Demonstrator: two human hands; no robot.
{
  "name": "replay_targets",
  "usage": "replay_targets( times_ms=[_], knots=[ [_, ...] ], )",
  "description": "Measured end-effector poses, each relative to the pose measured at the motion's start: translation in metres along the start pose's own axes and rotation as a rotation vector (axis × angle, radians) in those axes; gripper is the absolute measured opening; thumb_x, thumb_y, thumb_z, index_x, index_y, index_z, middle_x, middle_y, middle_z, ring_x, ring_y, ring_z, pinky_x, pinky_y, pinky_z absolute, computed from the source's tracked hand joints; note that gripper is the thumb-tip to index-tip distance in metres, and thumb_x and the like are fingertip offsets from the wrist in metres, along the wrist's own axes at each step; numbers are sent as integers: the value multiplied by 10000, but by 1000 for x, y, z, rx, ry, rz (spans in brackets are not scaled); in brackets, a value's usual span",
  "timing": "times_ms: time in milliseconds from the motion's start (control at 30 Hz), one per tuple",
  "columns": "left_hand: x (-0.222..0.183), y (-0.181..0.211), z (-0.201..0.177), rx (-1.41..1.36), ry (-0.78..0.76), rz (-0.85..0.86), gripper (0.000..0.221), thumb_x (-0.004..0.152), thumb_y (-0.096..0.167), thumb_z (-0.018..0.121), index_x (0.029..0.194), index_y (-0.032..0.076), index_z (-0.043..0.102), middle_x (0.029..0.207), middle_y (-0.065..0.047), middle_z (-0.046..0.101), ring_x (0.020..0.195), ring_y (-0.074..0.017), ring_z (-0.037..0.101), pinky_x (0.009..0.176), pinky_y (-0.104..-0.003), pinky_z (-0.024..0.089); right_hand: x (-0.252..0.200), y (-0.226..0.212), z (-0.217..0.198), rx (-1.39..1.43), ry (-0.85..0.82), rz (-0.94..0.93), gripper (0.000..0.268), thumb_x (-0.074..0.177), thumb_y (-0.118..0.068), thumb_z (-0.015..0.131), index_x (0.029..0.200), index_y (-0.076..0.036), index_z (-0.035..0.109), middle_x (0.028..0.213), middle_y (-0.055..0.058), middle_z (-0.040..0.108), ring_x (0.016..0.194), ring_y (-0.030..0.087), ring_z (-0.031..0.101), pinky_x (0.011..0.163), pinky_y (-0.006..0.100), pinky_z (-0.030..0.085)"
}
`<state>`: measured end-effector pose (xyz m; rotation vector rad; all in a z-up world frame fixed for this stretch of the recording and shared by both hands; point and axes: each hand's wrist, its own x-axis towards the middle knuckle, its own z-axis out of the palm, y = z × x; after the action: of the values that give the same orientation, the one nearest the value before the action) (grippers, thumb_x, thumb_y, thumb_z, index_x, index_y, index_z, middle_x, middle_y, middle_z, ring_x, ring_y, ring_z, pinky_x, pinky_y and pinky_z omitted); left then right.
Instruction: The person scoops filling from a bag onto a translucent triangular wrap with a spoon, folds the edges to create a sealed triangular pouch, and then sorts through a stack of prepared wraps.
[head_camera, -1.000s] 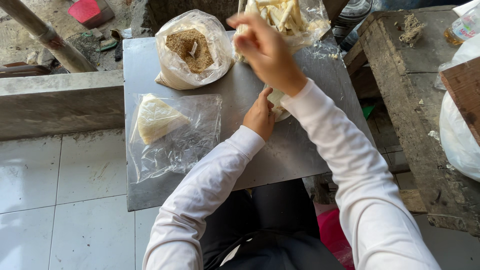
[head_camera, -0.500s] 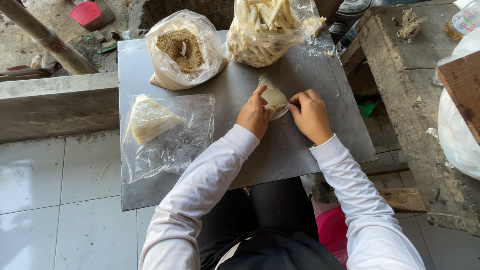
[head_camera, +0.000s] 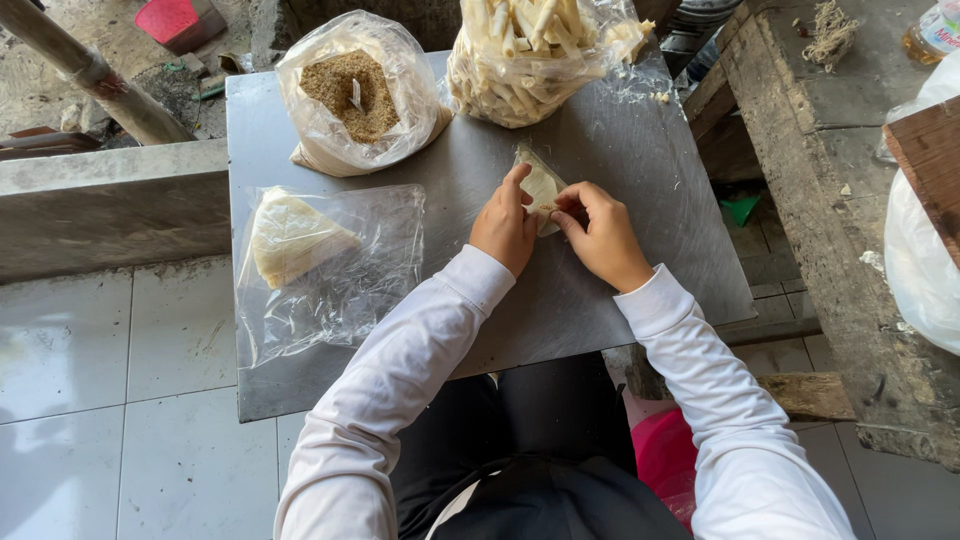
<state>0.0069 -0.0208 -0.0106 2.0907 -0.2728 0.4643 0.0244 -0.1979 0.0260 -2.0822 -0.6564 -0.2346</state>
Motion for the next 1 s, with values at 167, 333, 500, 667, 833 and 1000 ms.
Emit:
replay_targets(
  times_ms=[167, 333, 500, 667, 833, 1000],
  knots=[
    [1, -2, 1, 10, 21, 21, 669, 865, -14, 703, 1455, 49, 394, 1070, -168, 687, 932, -329, 704, 812, -399, 576, -2, -7, 0, -96, -18, -176, 177, 903, 46, 718, 1078, 33, 697, 1051, 171, 705, 933, 299, 722, 800, 352, 576],
    [2, -4, 1, 0, 45, 37, 666, 863, -3, 723, 1444, 48, 401, 1062, -167, 686, 957, -331, 704, 822, -403, 575, -3, -10, 0, -88, -18, -159, 185, 912, 62, 685, 1093, 29, 703, 1065, 152, 704, 939, 293, 724, 803, 345, 587],
    [3, -1, -2, -15, 1, -12, 697, 839, -30, 710, 1456, 55, 398, 1068, -159, 688, 920, -310, 708, 824, -393, 578, -4, -10, 1, -158, -32, -205, 189, 892, 55, 698, 1074, 12, 724, 1030, 144, 692, 911, 306, 703, 793, 367, 572],
    [6, 3, -26, -22, -147, 185, 783, 746, -105, 658, 1464, 68, 395, 1069, -120, 706, 1031, -305, 704, 912, -400, 565, -4, -8, -1, -141, -69, -195, 178, 906, 53, 685, 1074, 17, 731, 1021, 149, 668, 900, 316, 677, 793, 375, 546],
    [9, 9, -31, 94, -266, 238, 752, 722, -16, 765, 1389, 120, 447, 998, -65, 733, 1026, -303, 690, 869, -436, 538, 3, 10, -8, 28, -204, -105, 258, 926, 103, 567, 1124, 24, 711, 1100, 118, 634, 970, 246, 680, 870, 334, 559],
    [8, 3, -22, 224, -225, 278, 539, 881, 47, 724, 1361, 137, 496, 908, -39, 742, 931, -290, 709, 797, -449, 522, 13, 14, -16, 17, -313, -60, 228, 927, 48, 626, 1127, 13, 731, 1105, 103, 618, 969, 226, 667, 873, 330, 548]
  ],
)
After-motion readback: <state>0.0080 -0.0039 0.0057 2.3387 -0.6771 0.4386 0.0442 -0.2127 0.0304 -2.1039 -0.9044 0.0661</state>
